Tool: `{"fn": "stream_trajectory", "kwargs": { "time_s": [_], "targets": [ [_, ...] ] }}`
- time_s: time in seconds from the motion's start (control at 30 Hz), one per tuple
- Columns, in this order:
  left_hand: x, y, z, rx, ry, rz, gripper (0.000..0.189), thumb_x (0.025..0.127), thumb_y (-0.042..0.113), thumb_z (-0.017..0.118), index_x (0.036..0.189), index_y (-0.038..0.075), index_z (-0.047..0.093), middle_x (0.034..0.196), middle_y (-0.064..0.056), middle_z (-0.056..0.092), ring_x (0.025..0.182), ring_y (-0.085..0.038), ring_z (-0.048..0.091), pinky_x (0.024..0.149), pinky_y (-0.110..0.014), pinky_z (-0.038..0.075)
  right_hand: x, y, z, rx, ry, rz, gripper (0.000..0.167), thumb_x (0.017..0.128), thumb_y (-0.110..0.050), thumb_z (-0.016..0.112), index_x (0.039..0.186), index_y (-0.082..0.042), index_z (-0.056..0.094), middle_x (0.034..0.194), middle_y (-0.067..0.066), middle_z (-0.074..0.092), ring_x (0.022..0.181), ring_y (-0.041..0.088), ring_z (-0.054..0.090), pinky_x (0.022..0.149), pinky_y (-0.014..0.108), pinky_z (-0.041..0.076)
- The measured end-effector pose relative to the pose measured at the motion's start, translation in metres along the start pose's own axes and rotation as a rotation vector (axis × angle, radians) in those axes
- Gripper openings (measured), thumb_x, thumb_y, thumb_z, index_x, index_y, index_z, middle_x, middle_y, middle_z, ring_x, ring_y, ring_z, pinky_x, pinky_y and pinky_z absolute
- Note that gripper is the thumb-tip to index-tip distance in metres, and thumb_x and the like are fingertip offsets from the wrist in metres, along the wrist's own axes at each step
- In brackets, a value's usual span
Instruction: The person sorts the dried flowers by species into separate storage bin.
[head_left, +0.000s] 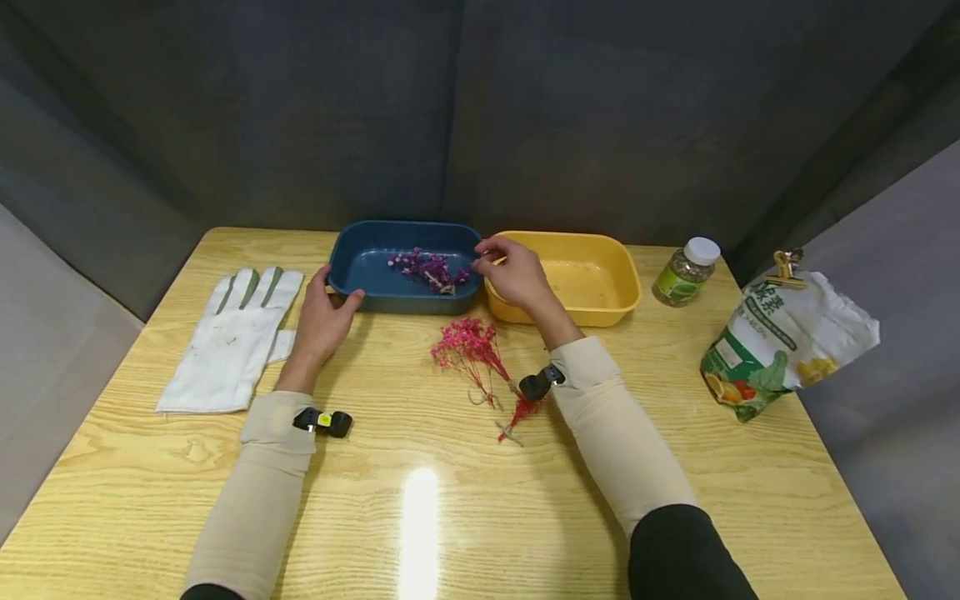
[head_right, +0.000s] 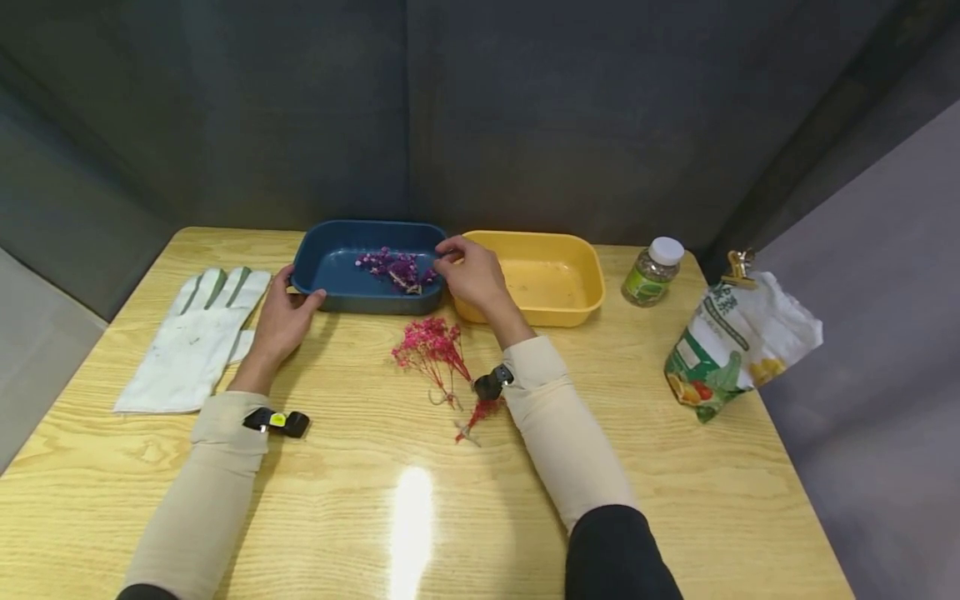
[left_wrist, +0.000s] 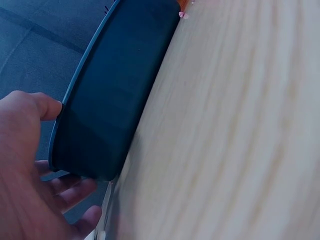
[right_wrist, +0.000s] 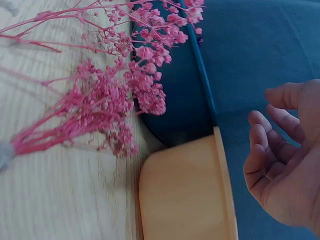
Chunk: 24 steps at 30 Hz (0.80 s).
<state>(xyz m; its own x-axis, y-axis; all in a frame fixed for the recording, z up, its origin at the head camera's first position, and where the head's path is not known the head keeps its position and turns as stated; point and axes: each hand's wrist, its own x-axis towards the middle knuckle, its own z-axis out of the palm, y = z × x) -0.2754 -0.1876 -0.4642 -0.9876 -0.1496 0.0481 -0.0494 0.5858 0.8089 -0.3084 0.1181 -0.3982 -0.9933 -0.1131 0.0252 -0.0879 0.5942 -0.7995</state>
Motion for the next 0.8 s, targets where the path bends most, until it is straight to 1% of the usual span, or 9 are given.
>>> {"fn": "stream_trajectory", "kwargs": {
  "time_s": [0.1,0.17,0.23,0.37,0.47,0.63,0.73,0.8],
  "targets": [
    [-0.001,0.003,0.0,0.041,0.021,0.011,0.079,0.094,0.047,0.054,0.155,0.011,0.017,0.145,-0.02,0.036,0.125,-0.035,0.046,0.105,-0.051,0.036,-0.01,0.007,-0.008,-0.008,0.026,-0.047,0.024,0.094,-0.029,0.062,0.115,-0.018,0.064,0.103,0.001,0.064,0.09,0.021,0.055,0.076,0.032,0.048],
    [-0.002,0.004,-0.001,0.072,0.052,0.029,0.077,0.094,0.048,0.054,0.153,0.011,0.021,0.147,-0.019,0.034,0.13,-0.036,0.041,0.108,-0.051,0.033,-0.016,0.011,-0.012,-0.016,0.041,-0.072,0.025,0.094,-0.03,0.063,0.116,-0.017,0.064,0.103,0.001,0.064,0.089,0.021,0.054,0.076,0.033,0.047],
    [-0.003,0.007,-0.002,0.098,0.095,0.054,0.075,0.093,0.048,0.055,0.152,0.011,0.026,0.148,-0.018,0.033,0.135,-0.035,0.035,0.111,-0.051,0.029,-0.023,0.016,-0.015,-0.024,0.056,-0.087,0.027,0.093,-0.03,0.064,0.117,-0.017,0.064,0.104,0.001,0.065,0.09,0.02,0.055,0.079,0.032,0.046],
    [-0.004,0.014,-0.003,0.118,0.178,0.102,0.072,0.092,0.047,0.057,0.149,0.012,0.032,0.151,-0.014,0.032,0.139,-0.033,0.028,0.114,-0.048,0.025,-0.037,0.025,-0.021,-0.014,0.081,-0.111,0.03,0.092,-0.03,0.064,0.118,-0.014,0.065,0.105,0.002,0.066,0.093,0.019,0.057,0.08,0.033,0.047],
    [-0.006,0.021,-0.004,0.111,0.211,0.139,0.07,0.092,0.046,0.059,0.148,0.011,0.034,0.15,-0.013,0.034,0.139,-0.032,0.029,0.114,-0.048,0.025,-0.048,0.032,-0.025,0.001,0.101,-0.118,0.031,0.093,-0.029,0.064,0.119,-0.013,0.065,0.106,0.003,0.066,0.093,0.02,0.059,0.079,0.034,0.048],
    [-0.013,0.038,-0.002,0.076,0.215,0.215,0.069,0.091,0.043,0.061,0.147,0.012,0.037,0.149,-0.013,0.037,0.137,-0.032,0.032,0.114,-0.049,0.024,-0.062,0.043,-0.029,0.002,0.135,-0.115,0.029,0.093,-0.03,0.064,0.119,-0.016,0.064,0.108,0.004,0.066,0.094,0.02,0.059,0.081,0.035,0.049],
    [-0.018,0.047,0.001,0.056,0.195,0.264,0.069,0.09,0.041,0.063,0.147,0.011,0.036,0.148,-0.013,0.038,0.137,-0.032,0.034,0.114,-0.049,0.025,-0.069,0.049,-0.032,0.02,0.148,-0.128,0.03,0.092,-0.03,0.066,0.118,-0.016,0.064,0.109,0.005,0.067,0.094,0.02,0.06,0.083,0.037,0.05],
    [-0.022,0.053,0.004,0.04,0.168,0.294,0.069,0.091,0.039,0.063,0.148,0.011,0.035,0.148,-0.013,0.038,0.136,-0.032,0.036,0.113,-0.049,0.027,-0.074,0.053,-0.033,0.036,0.158,-0.136,0.031,0.092,-0.029,0.066,0.119,-0.015,0.064,0.109,0.006,0.067,0.095,0.02,0.06,0.084,0.037,0.051]
  ]
}}
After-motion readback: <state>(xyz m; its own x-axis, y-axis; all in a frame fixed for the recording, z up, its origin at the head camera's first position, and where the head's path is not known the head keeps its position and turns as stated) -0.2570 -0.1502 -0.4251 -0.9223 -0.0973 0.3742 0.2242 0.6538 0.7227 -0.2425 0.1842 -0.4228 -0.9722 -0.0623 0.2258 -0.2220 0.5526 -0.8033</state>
